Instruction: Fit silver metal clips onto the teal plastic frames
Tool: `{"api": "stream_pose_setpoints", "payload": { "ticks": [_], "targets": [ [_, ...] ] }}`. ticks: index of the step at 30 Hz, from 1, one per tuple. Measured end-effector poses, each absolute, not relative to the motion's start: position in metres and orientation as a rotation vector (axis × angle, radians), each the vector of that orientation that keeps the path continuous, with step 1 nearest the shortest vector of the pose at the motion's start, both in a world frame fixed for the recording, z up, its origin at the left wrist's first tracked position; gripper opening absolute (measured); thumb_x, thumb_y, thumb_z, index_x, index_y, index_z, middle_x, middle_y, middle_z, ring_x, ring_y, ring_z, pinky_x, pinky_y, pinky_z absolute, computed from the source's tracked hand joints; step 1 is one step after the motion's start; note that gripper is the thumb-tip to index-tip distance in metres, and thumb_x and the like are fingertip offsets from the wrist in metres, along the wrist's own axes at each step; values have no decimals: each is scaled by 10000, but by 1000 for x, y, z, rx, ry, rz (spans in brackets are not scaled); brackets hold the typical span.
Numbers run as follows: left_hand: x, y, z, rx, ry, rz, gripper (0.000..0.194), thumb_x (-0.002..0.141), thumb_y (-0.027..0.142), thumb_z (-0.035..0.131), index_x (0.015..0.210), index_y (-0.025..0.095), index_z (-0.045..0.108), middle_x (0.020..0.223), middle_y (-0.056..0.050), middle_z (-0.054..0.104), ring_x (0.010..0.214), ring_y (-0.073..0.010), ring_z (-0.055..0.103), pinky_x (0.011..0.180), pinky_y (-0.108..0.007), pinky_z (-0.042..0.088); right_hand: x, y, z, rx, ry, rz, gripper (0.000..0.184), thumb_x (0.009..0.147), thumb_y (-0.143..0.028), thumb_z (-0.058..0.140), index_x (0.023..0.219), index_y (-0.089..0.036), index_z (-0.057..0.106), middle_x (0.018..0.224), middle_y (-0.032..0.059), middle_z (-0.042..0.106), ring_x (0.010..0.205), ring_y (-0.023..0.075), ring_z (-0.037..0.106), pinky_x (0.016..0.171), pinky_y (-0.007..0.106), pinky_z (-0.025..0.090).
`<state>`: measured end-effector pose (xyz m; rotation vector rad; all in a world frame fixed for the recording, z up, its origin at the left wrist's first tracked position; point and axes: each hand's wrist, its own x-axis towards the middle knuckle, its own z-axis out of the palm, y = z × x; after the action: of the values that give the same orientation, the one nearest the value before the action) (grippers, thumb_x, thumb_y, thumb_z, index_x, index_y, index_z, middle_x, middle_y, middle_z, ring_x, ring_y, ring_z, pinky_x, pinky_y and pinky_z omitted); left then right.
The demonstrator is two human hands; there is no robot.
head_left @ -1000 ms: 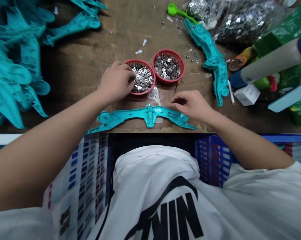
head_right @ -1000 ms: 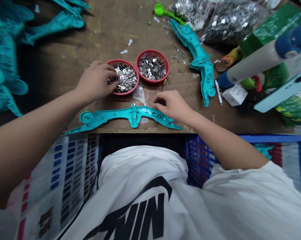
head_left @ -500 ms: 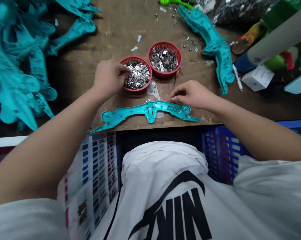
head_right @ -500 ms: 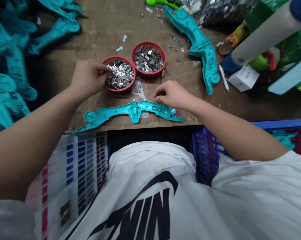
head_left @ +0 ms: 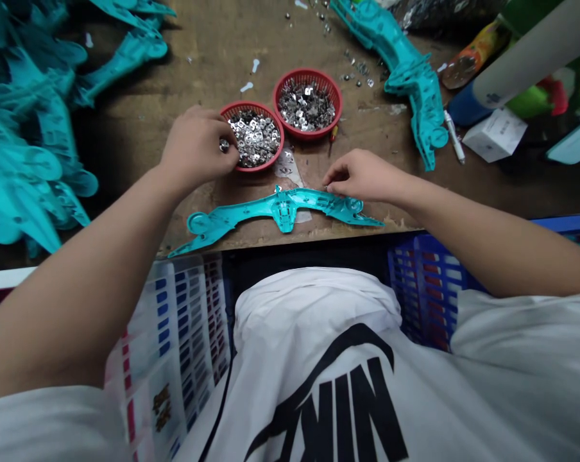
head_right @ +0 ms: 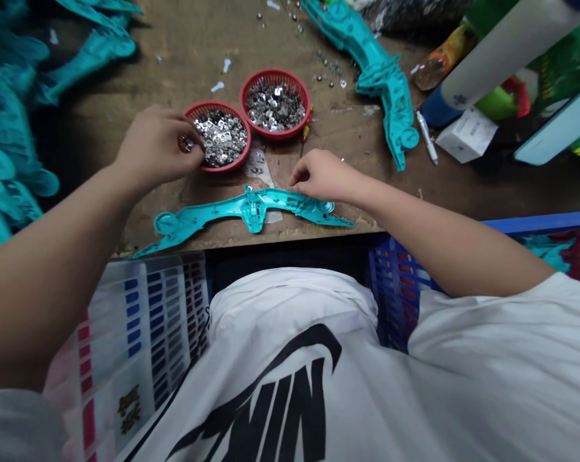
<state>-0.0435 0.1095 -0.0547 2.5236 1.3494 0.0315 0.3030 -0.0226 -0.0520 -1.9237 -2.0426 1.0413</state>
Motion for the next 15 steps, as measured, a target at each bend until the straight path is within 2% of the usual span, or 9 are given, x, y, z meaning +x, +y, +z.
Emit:
{"api": "stream_pose_setpoints", "payload": {
  "ticks": [2, 4, 7, 10, 15],
  "targets": [
    [-43, 108, -53, 2523, 1341, -4, 560, 1192, 347, 494, 1419, 70, 924, 1549, -201, 860, 1423, -347, 662, 1447, -550, 483, 302, -23, -49, -1943, -2030, 1036, 130, 969, -168, 975, 1059, -253, 1013, 1052, 99, 964, 1031, 360, 915, 1078, 528, 729],
    [-43, 108, -54, 2483, 1381, 17, 635, 1230, 402, 447, 1555, 59, 872, 1606, -194, 828, 1449, -351, 633, 1475, -561, 461, 301, -23, -49, -1935, -2023, 1031, 130, 973, -167, 979, 1063, -256, 1011, 1067, 100, 965, 1047, 368, 917, 1083, 537, 730],
    [-44, 110, -60, 2488, 1359, 34, 697, 1273, 523, 422, 1704, 132, 806, 1703, -127, 792, 1507, -332, 591, 1510, -567, 435, 302, -23, -50, -1913, -2022, 1019, 119, 980, -177, 989, 1059, -262, 1015, 1035, 92, 953, 1049, 365, 916, 1069, 528, 735],
    [-46, 113, -67, 2499, 1322, 44, 674, 1275, 516, 458, 1686, 132, 829, 1734, -135, 793, 1573, -359, 555, 1489, -618, 433, 302, -23, -52, -1871, -2045, 1026, 114, 979, -174, 989, 1046, -261, 1019, 980, 77, 934, 1053, 351, 912, 1054, 498, 729],
    [-45, 110, -65, 2464, 1345, 41, 641, 1300, 490, 464, 1669, 120, 835, 1759, -117, 790, 1572, -335, 526, 1476, -581, 438, 298, -25, -52, -1883, -2079, 1018, 177, 975, -126, 932, 1070, -239, 1030, 977, 69, 939, 1007, 312, 905, 1034, 455, 722]
  ]
}}
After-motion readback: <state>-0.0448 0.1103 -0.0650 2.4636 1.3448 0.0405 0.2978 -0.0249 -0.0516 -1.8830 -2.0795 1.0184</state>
